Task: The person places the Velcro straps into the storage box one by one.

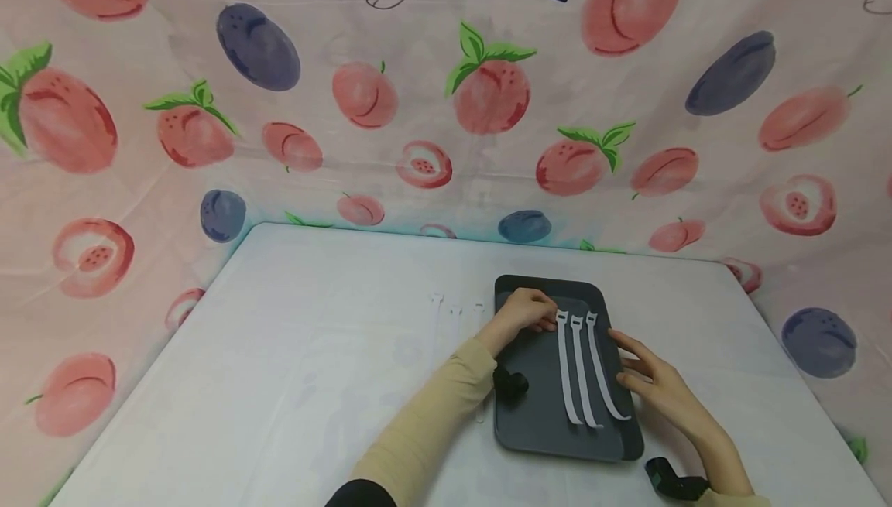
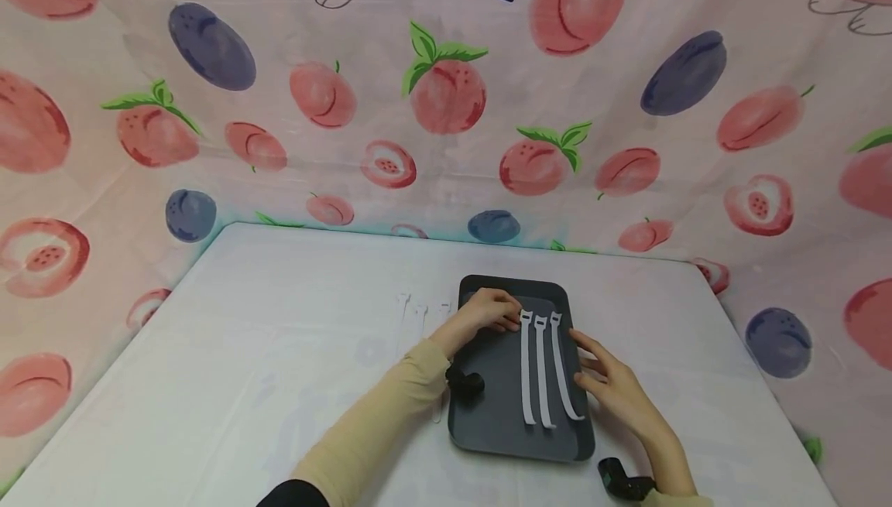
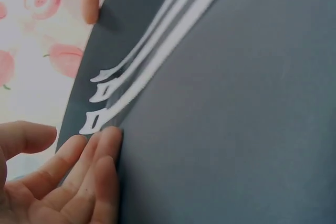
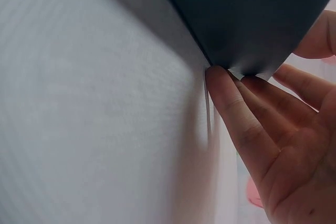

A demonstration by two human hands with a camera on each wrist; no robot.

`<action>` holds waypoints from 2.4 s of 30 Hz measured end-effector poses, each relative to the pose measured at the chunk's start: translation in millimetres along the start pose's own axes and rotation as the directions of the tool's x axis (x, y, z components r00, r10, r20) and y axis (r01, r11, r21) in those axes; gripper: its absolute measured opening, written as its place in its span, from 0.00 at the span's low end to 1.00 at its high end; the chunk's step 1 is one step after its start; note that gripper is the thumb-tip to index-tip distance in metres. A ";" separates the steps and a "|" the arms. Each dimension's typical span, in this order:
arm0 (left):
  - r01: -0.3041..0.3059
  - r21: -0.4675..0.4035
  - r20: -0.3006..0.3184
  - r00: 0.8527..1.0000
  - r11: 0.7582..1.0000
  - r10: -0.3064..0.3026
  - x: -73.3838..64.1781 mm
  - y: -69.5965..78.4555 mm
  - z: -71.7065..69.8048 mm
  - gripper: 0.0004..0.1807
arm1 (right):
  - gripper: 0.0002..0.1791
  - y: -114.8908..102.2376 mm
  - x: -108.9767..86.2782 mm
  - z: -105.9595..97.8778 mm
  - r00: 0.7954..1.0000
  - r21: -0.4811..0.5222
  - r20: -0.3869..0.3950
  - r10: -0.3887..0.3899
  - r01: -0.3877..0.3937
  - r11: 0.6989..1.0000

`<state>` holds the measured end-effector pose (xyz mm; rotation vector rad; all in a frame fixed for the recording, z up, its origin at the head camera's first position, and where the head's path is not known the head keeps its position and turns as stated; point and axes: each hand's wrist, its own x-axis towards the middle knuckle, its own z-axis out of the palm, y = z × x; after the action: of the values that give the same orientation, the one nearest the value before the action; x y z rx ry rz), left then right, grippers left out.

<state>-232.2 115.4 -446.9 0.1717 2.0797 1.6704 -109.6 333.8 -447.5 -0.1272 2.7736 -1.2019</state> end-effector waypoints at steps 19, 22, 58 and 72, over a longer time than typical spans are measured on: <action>-0.013 -0.062 0.047 0.999 0.998 0.016 -16.6 4.3 -14.4 0.14 | 0.35 -0.5 0.0 2.0 1.000 0.000 0.007 0.001 -0.001 1.000; -0.027 -0.062 0.072 0.997 0.998 0.031 -19.0 5.5 -17.4 0.14 | 0.35 -0.1 -0.1 1.7 1.000 -0.001 0.007 0.006 -0.006 1.000; -0.025 -0.116 0.090 0.995 0.993 0.036 -67.8 -15.7 -84.6 0.18 | 0.35 -1.4 -0.5 1.0 1.000 -0.004 -0.010 -0.007 0.007 1.000; -0.011 -0.066 -0.009 1.000 0.998 0.010 -83.9 -34.5 -130.5 0.19 | 0.34 -0.5 1.1 1.2 1.000 0.003 -0.012 -0.013 0.013 1.000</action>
<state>-207.3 -41.3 -436.5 0.1545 2.0297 1.7466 -110.5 332.4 -448.1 -0.1384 2.7862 -1.2135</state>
